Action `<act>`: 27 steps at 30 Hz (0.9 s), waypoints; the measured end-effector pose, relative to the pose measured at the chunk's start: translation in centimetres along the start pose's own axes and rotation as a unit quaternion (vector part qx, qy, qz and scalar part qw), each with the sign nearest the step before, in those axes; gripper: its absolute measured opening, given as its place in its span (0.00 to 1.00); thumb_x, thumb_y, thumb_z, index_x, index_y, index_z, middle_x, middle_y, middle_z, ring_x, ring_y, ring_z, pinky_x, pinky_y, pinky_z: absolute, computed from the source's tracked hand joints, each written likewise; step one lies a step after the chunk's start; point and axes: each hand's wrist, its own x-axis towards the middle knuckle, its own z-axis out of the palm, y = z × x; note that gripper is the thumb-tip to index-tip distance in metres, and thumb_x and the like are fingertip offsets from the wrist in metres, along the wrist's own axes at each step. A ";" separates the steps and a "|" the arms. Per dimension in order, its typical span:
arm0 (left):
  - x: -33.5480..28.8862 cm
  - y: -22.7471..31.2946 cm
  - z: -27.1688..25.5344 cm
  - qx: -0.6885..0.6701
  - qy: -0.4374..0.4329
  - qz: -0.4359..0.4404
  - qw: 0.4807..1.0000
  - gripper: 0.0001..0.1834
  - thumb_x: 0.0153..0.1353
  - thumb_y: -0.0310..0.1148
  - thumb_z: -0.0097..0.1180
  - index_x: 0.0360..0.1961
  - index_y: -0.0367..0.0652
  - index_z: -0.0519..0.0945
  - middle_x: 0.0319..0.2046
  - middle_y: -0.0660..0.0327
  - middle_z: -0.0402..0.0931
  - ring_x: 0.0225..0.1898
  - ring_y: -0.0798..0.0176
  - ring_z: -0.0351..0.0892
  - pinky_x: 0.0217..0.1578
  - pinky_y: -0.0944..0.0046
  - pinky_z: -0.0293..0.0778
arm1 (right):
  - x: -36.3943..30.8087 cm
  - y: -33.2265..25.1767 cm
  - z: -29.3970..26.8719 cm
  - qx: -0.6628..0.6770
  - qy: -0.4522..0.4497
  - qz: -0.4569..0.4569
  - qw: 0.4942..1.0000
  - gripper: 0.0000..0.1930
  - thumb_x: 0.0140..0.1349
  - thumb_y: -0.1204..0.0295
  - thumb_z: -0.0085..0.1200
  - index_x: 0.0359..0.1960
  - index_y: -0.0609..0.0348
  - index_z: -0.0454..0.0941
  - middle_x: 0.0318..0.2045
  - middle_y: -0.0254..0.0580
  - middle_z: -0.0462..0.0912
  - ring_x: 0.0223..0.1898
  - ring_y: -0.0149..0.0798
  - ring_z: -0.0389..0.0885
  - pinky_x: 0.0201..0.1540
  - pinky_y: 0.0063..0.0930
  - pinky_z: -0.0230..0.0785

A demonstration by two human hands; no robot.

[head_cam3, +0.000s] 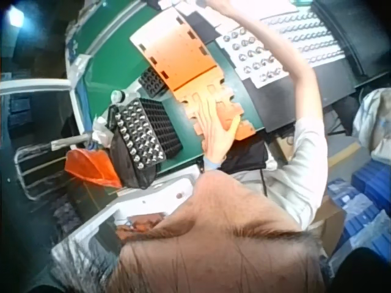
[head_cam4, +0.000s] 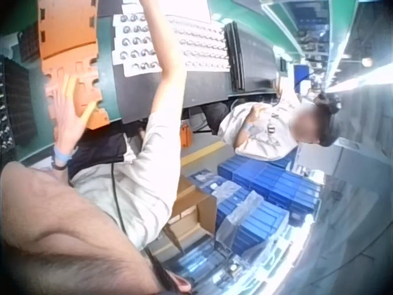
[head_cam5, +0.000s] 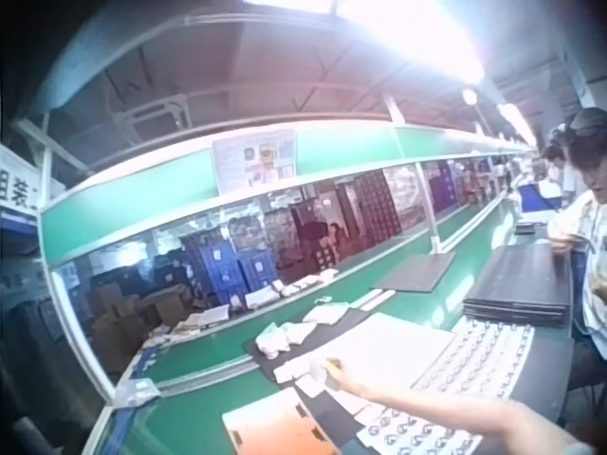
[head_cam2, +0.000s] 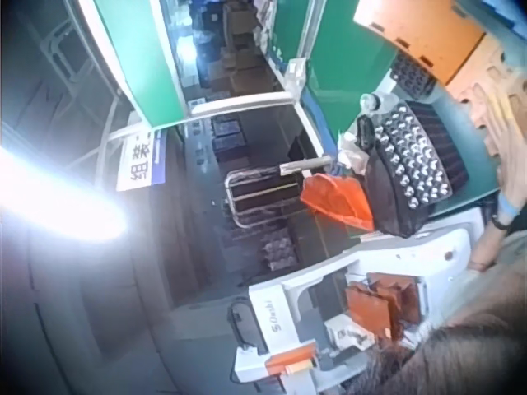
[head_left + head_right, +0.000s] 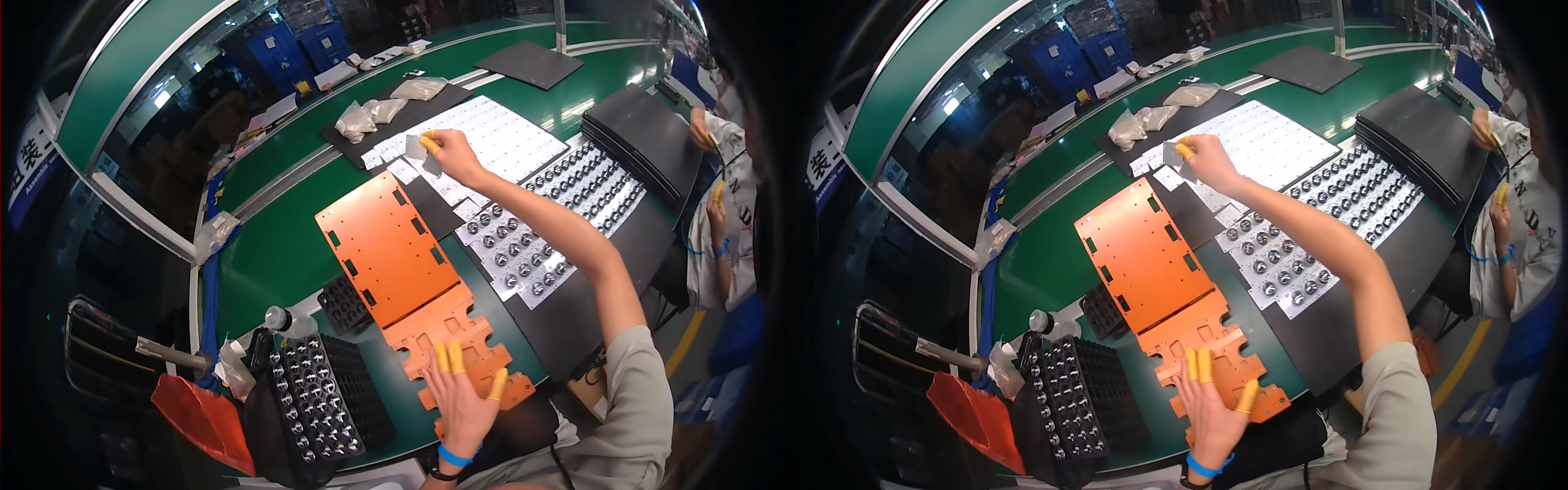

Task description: The person places small white rectangular components onto an orange fixture and secures them using a white machine. They then pick up small round metallic parts from a tray and place them onto the fixture. The person repeats this process of placing components and round parts throughout the clip.

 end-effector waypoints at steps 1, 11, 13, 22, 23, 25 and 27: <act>0.0 0.3 -0.6 -0.043 0.022 0.012 0.999 0.46 0.59 0.46 0.65 0.70 0.34 0.55 0.70 0.41 0.52 0.73 0.43 0.48 0.70 0.42 0.43 | -1.6 -2.0 -1.9 0.012 -0.015 -0.006 1.000 0.09 0.61 0.75 0.53 0.39 0.67 0.83 0.28 0.57 0.83 0.30 0.50 0.84 0.33 0.36 0.73; 2.8 2.9 -4.9 -0.708 0.049 -0.089 0.699 0.34 0.73 0.47 0.42 0.72 0.41 0.51 0.69 0.46 0.55 0.71 0.49 0.56 0.69 0.50 0.55 | -21.2 -15.7 -7.2 -0.183 -0.207 -0.454 0.847 0.22 0.50 0.76 0.56 0.49 0.71 0.75 0.28 0.42 0.80 0.25 0.38 0.82 0.25 0.29 0.76; 4.0 3.3 -5.4 -0.794 0.008 -0.098 0.601 0.33 0.73 0.54 0.36 0.69 0.40 0.56 0.64 0.45 0.64 0.65 0.48 0.65 0.66 0.47 0.61 | -22.7 -18.1 -7.6 -0.222 -0.228 -0.515 0.796 0.18 0.47 0.74 0.56 0.39 0.76 0.76 0.25 0.45 0.81 0.27 0.40 0.84 0.26 0.30 0.77; 6.1 0.6 -5.3 -0.870 -0.119 -0.143 0.458 0.24 0.75 0.43 0.34 0.58 0.37 0.72 0.55 0.49 0.74 0.59 0.50 0.72 0.63 0.52 0.66 | -22.3 -17.5 -9.3 -0.101 -0.253 -0.438 0.857 0.12 0.59 0.70 0.55 0.40 0.67 0.76 0.30 0.42 0.77 0.34 0.43 0.78 0.40 0.34 0.74; 6.3 1.1 -5.7 -0.856 -0.097 -0.151 0.485 0.23 0.75 0.42 0.35 0.58 0.37 0.71 0.55 0.49 0.74 0.59 0.49 0.71 0.64 0.51 0.65 | -22.1 -17.1 -9.3 -0.069 -0.247 -0.433 0.864 0.14 0.57 0.72 0.56 0.43 0.67 0.75 0.30 0.43 0.77 0.34 0.44 0.78 0.40 0.34 0.74; 6.7 1.5 -6.3 -0.857 -0.086 -0.149 0.486 0.22 0.74 0.40 0.36 0.58 0.36 0.71 0.57 0.48 0.73 0.62 0.48 0.68 0.66 0.48 0.62 | -21.6 -16.3 -10.3 -0.046 -0.277 -0.406 0.870 0.24 0.51 0.79 0.56 0.53 0.69 0.73 0.34 0.45 0.79 0.39 0.48 0.79 0.45 0.37 0.74; 7.1 1.0 -5.5 -0.853 -0.086 -0.140 0.496 0.21 0.74 0.40 0.37 0.58 0.36 0.71 0.58 0.48 0.71 0.62 0.48 0.68 0.66 0.48 0.62 | -21.5 -15.6 -10.7 -0.056 -0.218 -0.404 0.887 0.25 0.49 0.81 0.55 0.52 0.69 0.73 0.37 0.47 0.80 0.43 0.49 0.80 0.47 0.38 0.74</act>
